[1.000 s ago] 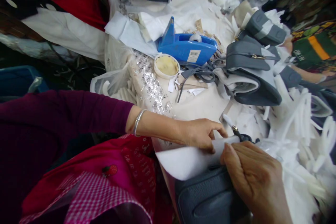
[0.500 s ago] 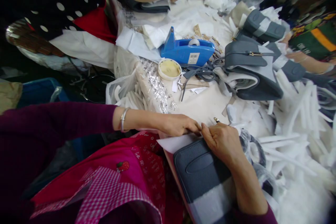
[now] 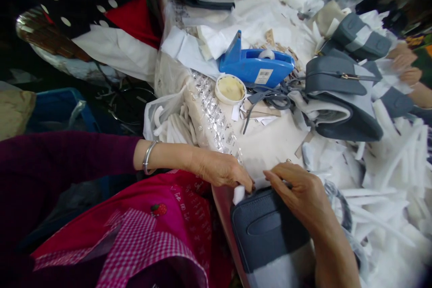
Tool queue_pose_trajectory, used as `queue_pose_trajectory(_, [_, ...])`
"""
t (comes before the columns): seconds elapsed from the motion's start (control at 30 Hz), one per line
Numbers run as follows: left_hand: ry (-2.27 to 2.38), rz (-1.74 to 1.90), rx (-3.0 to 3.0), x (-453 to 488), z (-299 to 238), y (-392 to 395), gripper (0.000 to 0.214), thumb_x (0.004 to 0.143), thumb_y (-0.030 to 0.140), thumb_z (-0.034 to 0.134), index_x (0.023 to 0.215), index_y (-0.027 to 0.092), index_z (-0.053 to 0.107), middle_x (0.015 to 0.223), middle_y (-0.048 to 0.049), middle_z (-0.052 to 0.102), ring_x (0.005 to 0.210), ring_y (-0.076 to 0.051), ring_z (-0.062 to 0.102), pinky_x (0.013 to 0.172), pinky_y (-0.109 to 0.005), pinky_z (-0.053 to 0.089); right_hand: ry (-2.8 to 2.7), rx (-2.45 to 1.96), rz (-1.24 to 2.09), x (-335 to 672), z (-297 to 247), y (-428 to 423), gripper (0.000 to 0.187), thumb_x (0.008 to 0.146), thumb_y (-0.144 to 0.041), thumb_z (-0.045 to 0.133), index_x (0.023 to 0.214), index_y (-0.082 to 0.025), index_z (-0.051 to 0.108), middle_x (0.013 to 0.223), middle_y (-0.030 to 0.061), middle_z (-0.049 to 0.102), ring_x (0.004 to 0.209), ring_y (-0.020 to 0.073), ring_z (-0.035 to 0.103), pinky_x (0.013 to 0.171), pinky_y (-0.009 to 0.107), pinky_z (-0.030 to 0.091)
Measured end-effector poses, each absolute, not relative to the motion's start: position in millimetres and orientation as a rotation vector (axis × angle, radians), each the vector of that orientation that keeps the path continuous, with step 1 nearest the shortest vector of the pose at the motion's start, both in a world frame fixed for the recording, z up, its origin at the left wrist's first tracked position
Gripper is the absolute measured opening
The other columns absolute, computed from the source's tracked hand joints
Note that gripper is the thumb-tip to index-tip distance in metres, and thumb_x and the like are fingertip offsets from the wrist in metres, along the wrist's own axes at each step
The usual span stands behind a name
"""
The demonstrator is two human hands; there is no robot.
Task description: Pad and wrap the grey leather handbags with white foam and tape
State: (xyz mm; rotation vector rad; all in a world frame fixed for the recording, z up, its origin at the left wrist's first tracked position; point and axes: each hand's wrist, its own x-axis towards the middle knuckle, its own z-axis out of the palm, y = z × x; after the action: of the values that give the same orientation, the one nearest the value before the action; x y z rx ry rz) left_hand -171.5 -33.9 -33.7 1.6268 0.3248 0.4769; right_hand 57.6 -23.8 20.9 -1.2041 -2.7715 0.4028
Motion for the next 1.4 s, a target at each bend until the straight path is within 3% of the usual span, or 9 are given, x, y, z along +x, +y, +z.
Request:
queue_pose_trajectory(0.17, [0.374,0.504,1.670,-167,-40,-33,0.011,0.081,0.019,0.062,0.077,0.024,0.071,0.083,-0.0013,0.072,0.082,-0.014,0.065,0.077,-0.018,0.046,-2.625,-1.172,0.496,57,33,-27,0.038,0.093,-0.035,0.050,0.059,-0.019,0.049,0.060,-0.0009,0.047,0.060,0.0130,0.046,0.061,0.027,0.034])
queue_pose_trajectory(0.37, [0.580,0.559,1.975,-150,-32,-33,0.015,0.081,0.023,0.062,0.068,0.018,0.069,0.064,-0.0008,0.068,0.059,-0.009,0.057,0.057,-0.016,0.037,-2.488,-1.247,0.484,62,40,-35,0.034,0.095,-0.035,0.049,0.066,-0.019,0.055,0.059,-0.0032,0.049,0.056,0.0104,0.047,0.058,0.024,0.033])
queue_pose_trajectory(0.53, [0.792,0.555,2.070,-137,-23,-33,0.018,0.077,0.029,0.063,0.065,0.017,0.068,0.058,0.0018,0.064,0.053,-0.008,0.053,0.050,-0.019,0.031,-2.455,-1.231,0.547,60,46,-38,0.025,0.097,-0.034,0.045,0.083,-0.020,0.060,0.072,-0.0012,0.055,0.064,0.0114,0.051,0.062,0.025,0.035])
queue_pose_trajectory(0.73, [1.016,0.515,2.219,-118,-14,-37,0.018,0.070,0.027,0.059,0.055,0.017,0.062,0.052,-0.0010,0.059,0.045,-0.011,0.045,0.045,-0.025,0.024,-2.569,-1.100,0.600,59,43,-35,0.027,0.095,-0.030,0.048,0.072,-0.019,0.056,0.072,0.0008,0.051,0.066,0.0128,0.047,0.063,0.028,0.032])
queue_pose_trajectory(0.87, [1.066,0.473,2.224,-118,-11,-47,0.022,0.079,0.027,0.056,0.061,0.016,0.061,0.060,-0.0044,0.063,0.055,-0.015,0.054,0.050,-0.025,0.031,-2.600,-1.151,0.526,62,41,-33,0.032,0.094,-0.031,0.051,0.064,-0.018,0.051,0.064,-0.0004,0.046,0.061,0.0123,0.045,0.060,0.028,0.030])
queue_pose_trajectory(1.0, [1.045,0.651,1.987,-126,-10,-74,0.024,0.093,0.034,0.047,0.089,0.015,0.060,0.088,-0.0058,0.065,0.078,-0.016,0.059,0.068,-0.024,0.042,-2.622,-1.211,0.555,65,41,-33,0.036,0.094,-0.034,0.050,0.062,-0.018,0.051,0.062,-0.0007,0.046,0.059,0.0114,0.045,0.059,0.028,0.030])
queue_pose_trajectory(1.13, [1.010,0.732,1.855,-131,-12,-92,0.037,0.082,0.049,0.064,0.096,0.015,0.056,0.095,-0.0049,0.058,0.083,-0.017,0.055,0.073,-0.027,0.044,-2.695,-1.246,0.617,62,41,-31,0.040,0.094,-0.034,0.049,0.058,-0.018,0.046,0.062,-0.0013,0.044,0.058,0.0106,0.044,0.058,0.027,0.028])
queue_pose_trajectory(1.27, [0.891,0.710,1.719,-125,-20,-70,0.027,0.079,0.035,0.066,0.095,0.015,0.058,0.103,-0.0065,0.057,0.092,-0.019,0.055,0.084,-0.030,0.045,-2.743,-1.292,0.683,58,41,-31,0.039,0.096,-0.029,0.044,0.058,-0.018,0.043,0.063,-0.0008,0.045,0.061,0.0110,0.044,0.059,0.028,0.028])
queue_pose_trajectory(1.4, [0.820,0.795,1.488,-103,-39,-32,0.021,0.082,0.018,0.051,0.100,0.014,0.060,0.104,-0.0055,0.063,0.100,-0.018,0.056,0.092,-0.029,0.044,-2.715,-1.292,0.719,58,44,-34,0.035,0.094,-0.021,0.042,0.059,-0.019,0.037,0.064,-0.0011,0.046,0.062,0.0104,0.044,0.061,0.027,0.028])
